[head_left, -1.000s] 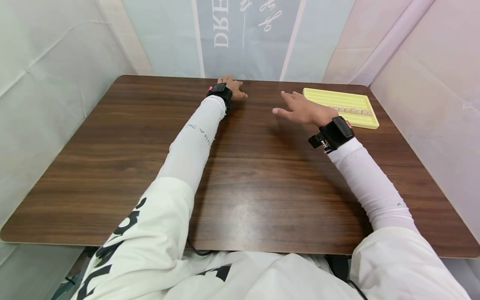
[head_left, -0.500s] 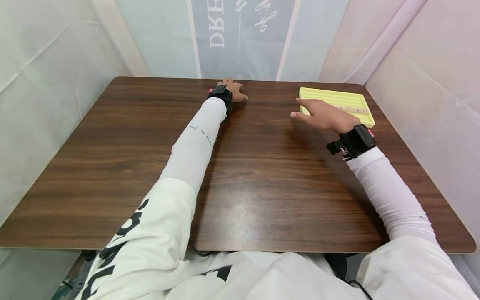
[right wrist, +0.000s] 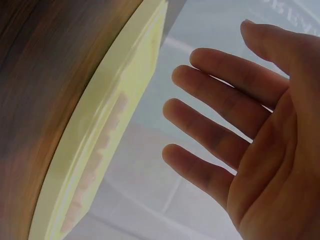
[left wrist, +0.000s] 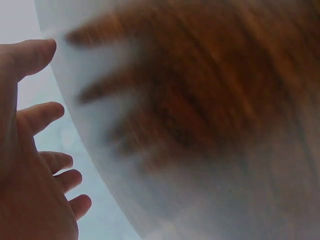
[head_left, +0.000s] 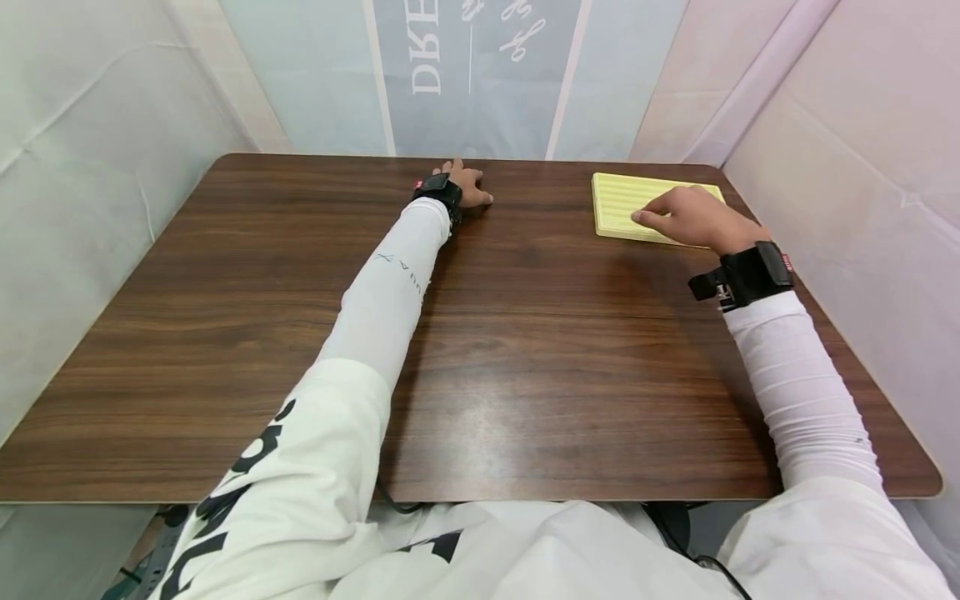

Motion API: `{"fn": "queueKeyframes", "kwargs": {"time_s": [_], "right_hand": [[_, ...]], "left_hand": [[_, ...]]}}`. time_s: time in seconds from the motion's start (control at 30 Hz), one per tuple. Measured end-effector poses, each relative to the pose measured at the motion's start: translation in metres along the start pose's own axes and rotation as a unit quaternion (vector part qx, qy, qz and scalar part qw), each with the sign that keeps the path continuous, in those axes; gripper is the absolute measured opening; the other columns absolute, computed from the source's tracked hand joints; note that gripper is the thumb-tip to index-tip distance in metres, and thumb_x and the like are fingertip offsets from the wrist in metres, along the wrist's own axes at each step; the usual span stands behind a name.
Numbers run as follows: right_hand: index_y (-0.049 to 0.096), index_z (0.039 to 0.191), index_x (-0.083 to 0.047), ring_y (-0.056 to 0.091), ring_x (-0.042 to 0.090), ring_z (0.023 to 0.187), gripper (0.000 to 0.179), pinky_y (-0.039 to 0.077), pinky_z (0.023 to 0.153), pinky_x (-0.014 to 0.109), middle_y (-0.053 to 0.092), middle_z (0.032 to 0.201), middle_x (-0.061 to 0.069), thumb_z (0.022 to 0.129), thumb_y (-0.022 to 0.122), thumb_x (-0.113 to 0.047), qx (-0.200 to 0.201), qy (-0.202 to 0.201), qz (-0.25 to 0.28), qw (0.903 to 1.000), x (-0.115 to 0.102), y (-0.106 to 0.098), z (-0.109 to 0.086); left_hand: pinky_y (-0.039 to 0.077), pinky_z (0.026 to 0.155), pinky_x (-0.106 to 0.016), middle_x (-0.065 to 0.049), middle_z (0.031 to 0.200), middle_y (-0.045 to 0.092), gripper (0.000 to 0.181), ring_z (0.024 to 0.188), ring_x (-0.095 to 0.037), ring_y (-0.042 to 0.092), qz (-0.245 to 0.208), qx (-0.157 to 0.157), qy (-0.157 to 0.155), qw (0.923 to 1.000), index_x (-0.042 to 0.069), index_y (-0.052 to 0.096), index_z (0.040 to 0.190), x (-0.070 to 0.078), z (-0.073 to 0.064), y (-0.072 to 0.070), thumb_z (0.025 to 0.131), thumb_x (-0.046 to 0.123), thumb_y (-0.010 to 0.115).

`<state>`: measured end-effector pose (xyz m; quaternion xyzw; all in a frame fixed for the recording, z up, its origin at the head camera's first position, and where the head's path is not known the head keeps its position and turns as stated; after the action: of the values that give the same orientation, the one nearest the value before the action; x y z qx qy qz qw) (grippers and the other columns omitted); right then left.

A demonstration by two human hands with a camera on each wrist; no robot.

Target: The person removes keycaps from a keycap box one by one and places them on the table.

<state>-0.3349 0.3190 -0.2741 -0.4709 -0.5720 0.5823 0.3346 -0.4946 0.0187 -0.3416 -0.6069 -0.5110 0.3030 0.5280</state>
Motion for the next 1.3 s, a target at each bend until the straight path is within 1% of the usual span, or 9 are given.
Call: {"fn": "queueKeyframes", "kwargs": {"time_s": [0.03, 0.27, 0.43, 0.67, 0.87, 0.93, 1.03, 1.13, 1.3], "right_hand": [[0.065, 0.120, 0.001, 0.060, 0.042, 0.108, 0.053, 0.043, 0.094, 0.057, 0.066, 0.117, 0.025, 0.104, 0.038, -0.041, -0.003, 0.006, 0.002, 1.0000, 0.005, 0.000, -0.001], [0.063, 0.123, 0.001, 0.057, 0.044, 0.111, 0.053, 0.045, 0.089, 0.056, 0.063, 0.121, 0.027, 0.102, 0.042, -0.043, -0.001, 0.044, 0.024, 0.9987, 0.047, -0.001, -0.009], [0.059, 0.126, 0.004, 0.053, 0.047, 0.115, 0.055, 0.043, 0.092, 0.057, 0.058, 0.126, 0.031, 0.102, 0.043, -0.042, -0.005, 0.063, 0.045, 0.9970, 0.071, -0.002, -0.015], [0.044, 0.136, 0.012, 0.042, 0.055, 0.122, 0.064, 0.037, 0.097, 0.064, 0.044, 0.136, 0.038, 0.101, 0.042, -0.042, -0.009, 0.104, 0.062, 0.9926, 0.102, -0.001, -0.025], [0.036, 0.138, 0.015, 0.038, 0.058, 0.124, 0.064, 0.032, 0.099, 0.067, 0.039, 0.136, 0.043, 0.101, 0.043, -0.035, 0.018, 0.130, 0.081, 0.9880, 0.127, 0.004, -0.034], [0.037, 0.138, 0.015, 0.039, 0.058, 0.122, 0.063, 0.033, 0.098, 0.067, 0.039, 0.135, 0.043, 0.101, 0.042, -0.036, 0.027, 0.151, 0.085, 0.9846, 0.137, 0.007, -0.038], [0.048, 0.129, 0.014, 0.049, 0.052, 0.110, 0.058, 0.041, 0.088, 0.059, 0.050, 0.124, 0.039, 0.100, 0.041, -0.036, 0.044, 0.174, 0.075, 0.9808, 0.150, 0.011, -0.041], [0.053, 0.120, 0.014, 0.051, 0.047, 0.097, 0.056, 0.042, 0.080, 0.054, 0.052, 0.113, 0.038, 0.099, 0.041, -0.036, 0.044, 0.179, 0.057, 0.9813, 0.158, 0.016, -0.042], [0.049, 0.128, 0.014, 0.049, 0.049, 0.104, 0.059, 0.039, 0.089, 0.061, 0.049, 0.123, 0.040, 0.100, 0.039, -0.038, 0.021, 0.174, 0.058, 0.9827, 0.164, 0.023, -0.039]], "left_hand": [[0.009, 0.124, -0.050, -0.015, 0.163, 0.000, 0.067, 0.152, -0.034, 0.003, -0.001, 0.002, 0.000, 1.0000, 0.024, 0.021, 0.154, 0.000, 0.000, 0.000, 0.097, 0.053, 0.042], [0.006, 0.124, -0.050, -0.013, 0.163, -0.008, 0.068, 0.152, -0.033, -0.002, -0.017, -0.015, -0.010, 0.9997, 0.026, 0.015, 0.155, -0.004, 0.001, 0.007, 0.097, 0.055, 0.038], [0.006, 0.124, -0.049, -0.011, 0.163, -0.011, 0.068, 0.152, -0.032, -0.001, -0.031, -0.021, -0.016, 0.9992, 0.028, 0.015, 0.155, -0.006, -0.001, 0.009, 0.097, 0.056, 0.038], [0.012, 0.123, -0.052, -0.013, 0.163, -0.001, 0.068, 0.151, -0.035, 0.007, -0.011, -0.014, -0.010, 0.9998, 0.026, 0.016, 0.155, -0.004, 0.002, 0.008, 0.097, 0.055, 0.038], [0.009, 0.123, -0.052, -0.015, 0.163, 0.000, 0.068, 0.151, -0.036, 0.006, -0.004, -0.012, 0.001, 0.9999, 0.023, 0.016, 0.155, 0.001, 0.005, 0.007, 0.098, 0.052, 0.039], [0.011, 0.123, -0.052, -0.015, 0.163, 0.004, 0.068, 0.151, -0.036, 0.009, -0.004, -0.007, 0.012, 0.9999, 0.022, 0.017, 0.155, 0.005, 0.006, 0.006, 0.098, 0.052, 0.040], [0.012, 0.122, -0.053, -0.014, 0.163, 0.008, 0.068, 0.150, -0.036, 0.011, -0.004, 0.004, 0.029, 0.9996, 0.022, 0.018, 0.155, 0.016, 0.008, 0.003, 0.098, 0.052, 0.041], [0.012, 0.122, -0.053, -0.012, 0.162, 0.011, 0.069, 0.150, -0.034, 0.012, 0.000, 0.007, 0.044, 0.9990, 0.022, 0.017, 0.155, 0.031, 0.008, -0.001, 0.098, 0.053, 0.041], [0.010, 0.123, -0.052, -0.006, 0.163, 0.013, 0.070, 0.152, -0.029, 0.006, 0.008, 0.004, 0.081, 0.9967, 0.023, 0.015, 0.155, 0.067, 0.005, -0.009, 0.098, 0.055, 0.039]]}}
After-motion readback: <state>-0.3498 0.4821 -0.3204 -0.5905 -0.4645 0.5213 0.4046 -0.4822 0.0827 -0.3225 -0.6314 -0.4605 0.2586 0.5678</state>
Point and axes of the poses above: each hand's wrist, its own z-axis towards the middle knuckle, its own y-axis out of the palm, x = y × z, the point moved 6 cm from there along z, towards the middle knuckle
